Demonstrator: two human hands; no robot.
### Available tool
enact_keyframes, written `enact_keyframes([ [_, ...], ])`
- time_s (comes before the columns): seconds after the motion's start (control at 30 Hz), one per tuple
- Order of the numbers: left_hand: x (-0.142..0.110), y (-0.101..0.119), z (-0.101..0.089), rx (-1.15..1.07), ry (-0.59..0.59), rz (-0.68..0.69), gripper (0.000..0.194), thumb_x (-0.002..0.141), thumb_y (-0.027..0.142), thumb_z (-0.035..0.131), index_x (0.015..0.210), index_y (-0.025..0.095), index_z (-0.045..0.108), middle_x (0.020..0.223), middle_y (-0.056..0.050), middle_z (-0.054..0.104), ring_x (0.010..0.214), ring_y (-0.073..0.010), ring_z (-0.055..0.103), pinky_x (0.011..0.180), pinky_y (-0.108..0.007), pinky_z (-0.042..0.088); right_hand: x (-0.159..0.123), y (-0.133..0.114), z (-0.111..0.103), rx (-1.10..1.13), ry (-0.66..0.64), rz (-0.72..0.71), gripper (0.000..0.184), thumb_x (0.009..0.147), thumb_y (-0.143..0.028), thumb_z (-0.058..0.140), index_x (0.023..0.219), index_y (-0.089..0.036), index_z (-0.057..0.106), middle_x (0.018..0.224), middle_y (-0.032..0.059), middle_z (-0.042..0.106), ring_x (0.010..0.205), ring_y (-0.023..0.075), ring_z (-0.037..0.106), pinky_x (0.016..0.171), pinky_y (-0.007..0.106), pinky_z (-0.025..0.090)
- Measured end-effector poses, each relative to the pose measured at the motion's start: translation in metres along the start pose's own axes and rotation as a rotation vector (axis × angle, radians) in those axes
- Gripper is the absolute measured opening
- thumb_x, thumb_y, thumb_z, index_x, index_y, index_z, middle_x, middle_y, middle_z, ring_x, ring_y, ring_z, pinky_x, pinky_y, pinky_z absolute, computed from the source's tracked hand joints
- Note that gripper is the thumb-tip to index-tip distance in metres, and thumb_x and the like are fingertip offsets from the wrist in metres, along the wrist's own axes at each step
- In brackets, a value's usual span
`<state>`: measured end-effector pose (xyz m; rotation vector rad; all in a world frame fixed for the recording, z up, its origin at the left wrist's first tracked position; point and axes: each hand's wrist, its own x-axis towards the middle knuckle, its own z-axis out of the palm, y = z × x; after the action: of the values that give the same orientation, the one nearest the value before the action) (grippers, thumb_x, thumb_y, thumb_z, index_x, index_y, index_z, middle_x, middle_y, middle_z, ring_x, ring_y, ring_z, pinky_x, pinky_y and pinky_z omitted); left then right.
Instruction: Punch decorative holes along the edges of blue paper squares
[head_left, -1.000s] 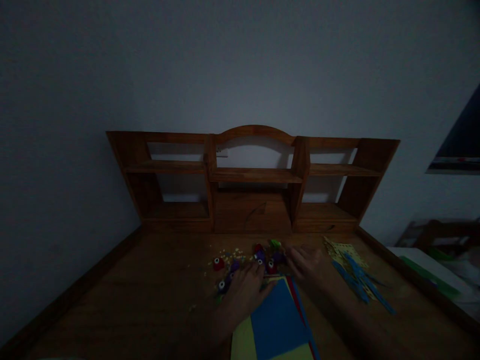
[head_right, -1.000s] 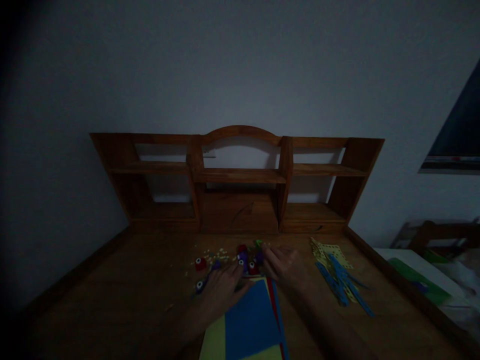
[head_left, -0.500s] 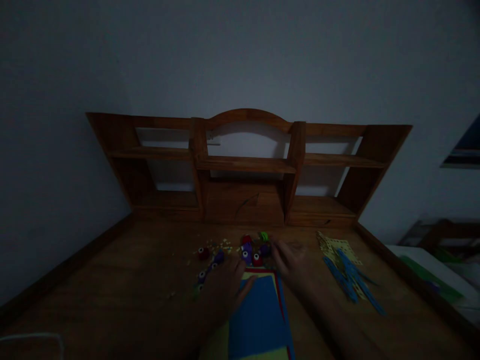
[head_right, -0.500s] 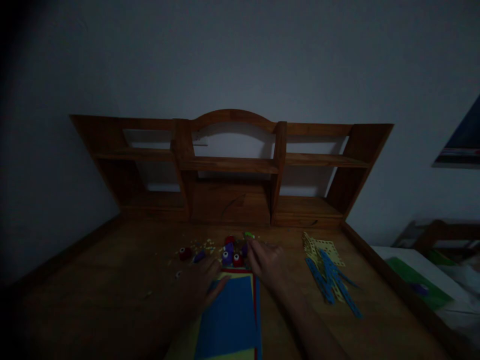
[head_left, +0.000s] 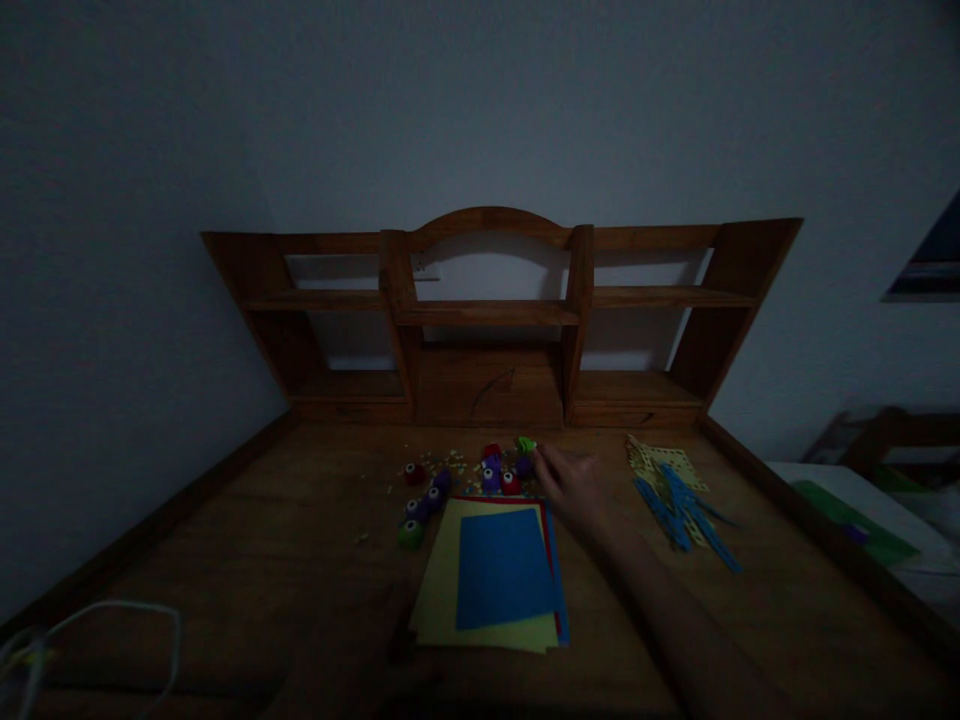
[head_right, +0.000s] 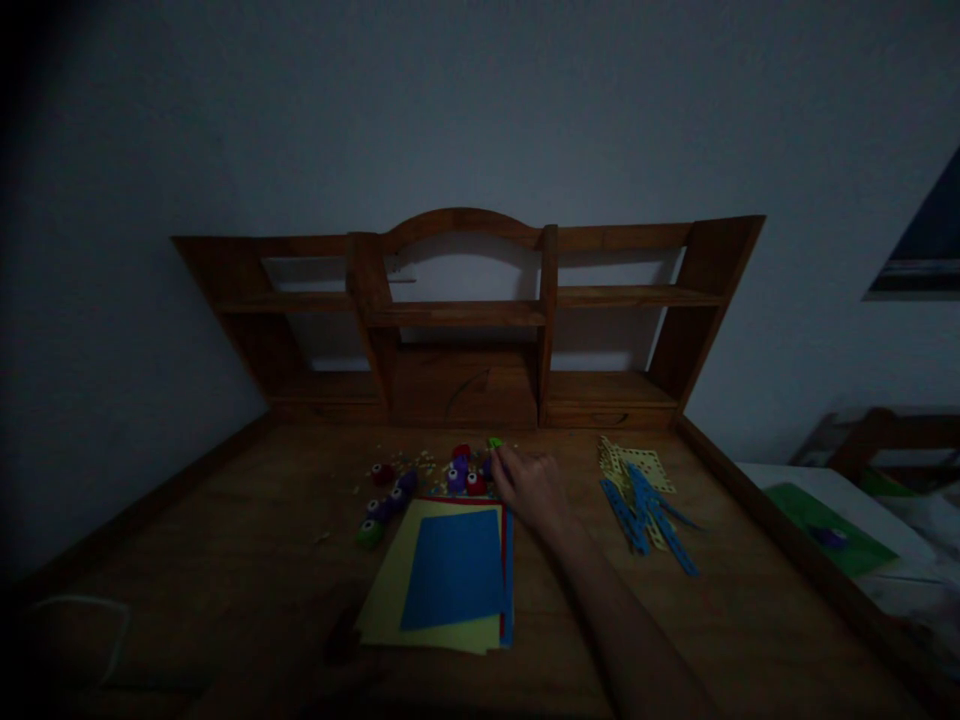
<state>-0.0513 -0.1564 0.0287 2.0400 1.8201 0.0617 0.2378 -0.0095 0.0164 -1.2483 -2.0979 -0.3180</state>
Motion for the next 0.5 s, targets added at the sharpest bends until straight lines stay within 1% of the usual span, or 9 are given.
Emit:
enact_keyframes([
  [0.03,0.002,0.002,0.001,-0.022,0.003,0.006,0.051,0.077,0.057,0.06,0.114,0.023,0.064,0.107,-0.009,0.07,0.094,-0.0287,0.065,0.081,-0.036,0.047,0.0,0.0,0.001,-0.011,-0.002,-0.003,0.023,0.099,-0.027,0.043,0.091,-0.02,0.064,0.075,0.0046,0.073,0.059,0.0152,0.064,0.057,0.025,0.034],
  [0.1,0.008,0.003,0.009,-0.036,0.043,0.014,0.053,0.082,0.06,0.054,0.117,0.022,0.063,0.109,-0.011,0.07,0.096,-0.03,0.065,0.084,-0.038,0.046,-0.001,0.001,0.003,-0.026,-0.001,-0.013,0.024,0.099,-0.028,0.043,0.094,-0.02,0.065,0.075,0.0048,0.073,0.058,0.0154,0.064,0.055,0.026,0.033],
  [0.2,0.017,-0.003,0.026,-0.049,0.068,0.052,0.052,0.084,0.062,0.05,0.113,0.022,0.065,0.11,-0.012,0.07,0.096,-0.0315,0.065,0.085,-0.04,0.046,-0.002,0.005,0.006,-0.022,-0.013,-0.023,0.025,0.098,-0.028,0.043,0.096,-0.019,0.066,0.075,0.0054,0.074,0.06,0.0165,0.066,0.055,0.026,0.033],
  [0.27,0.02,-0.007,0.032,-0.084,0.067,0.095,0.05,0.084,0.062,0.05,0.11,0.022,0.066,0.107,-0.012,0.071,0.093,-0.0308,0.065,0.084,-0.04,0.046,-0.003,0.007,0.007,-0.008,-0.02,-0.012,0.025,0.098,-0.027,0.043,0.095,-0.02,0.066,0.076,0.0058,0.074,0.061,0.0169,0.067,0.055,0.026,0.034],
  [0.33,0.02,-0.007,0.031,-0.1,0.053,0.106,0.047,0.084,0.061,0.052,0.106,0.023,0.067,0.103,-0.011,0.071,0.091,-0.0304,0.065,0.082,-0.04,0.046,-0.003,0.007,0.008,0.008,-0.015,0.001,0.025,0.098,-0.028,0.044,0.096,-0.02,0.067,0.078,0.0062,0.075,0.062,0.0171,0.067,0.056,0.026,0.034],
  [0.4,0.018,-0.004,0.022,-0.089,0.052,0.081,0.044,0.081,0.058,0.057,0.103,0.022,0.067,0.1,-0.011,0.071,0.09,-0.0312,0.065,0.08,-0.04,0.046,-0.003,0.007,0.008,0.019,-0.012,0.006,0.025,0.099,-0.028,0.043,0.098,-0.02,0.067,0.078,0.0063,0.075,0.061,0.0173,0.067,0.056,0.026,0.034],
  [0.43,0.019,-0.001,0.017,-0.083,0.062,0.066,0.043,0.079,0.057,0.06,0.102,0.021,0.067,0.098,-0.011,0.071,0.089,-0.0317,0.064,0.079,-0.041,0.046,-0.003,0.006,0.009,0.022,-0.013,0.007,0.025,0.099,-0.029,0.043,0.1,-0.02,0.067,0.078,0.0062,0.074,0.061,0.0174,0.067,0.056,0.027,0.034],
  [0.5,0.025,0.004,0.007,-0.13,0.129,0.1,0.045,0.078,0.055,0.062,0.108,0.022,0.064,0.102,-0.011,0.069,0.09,-0.0313,0.063,0.08,-0.041,0.045,-0.002,0.006,0.01,0.021,-0.016,0.012,0.026,0.099,-0.03,0.043,0.1,-0.02,0.067,0.077,0.0061,0.074,0.059,0.0175,0.066,0.055,0.027,0.033],
])
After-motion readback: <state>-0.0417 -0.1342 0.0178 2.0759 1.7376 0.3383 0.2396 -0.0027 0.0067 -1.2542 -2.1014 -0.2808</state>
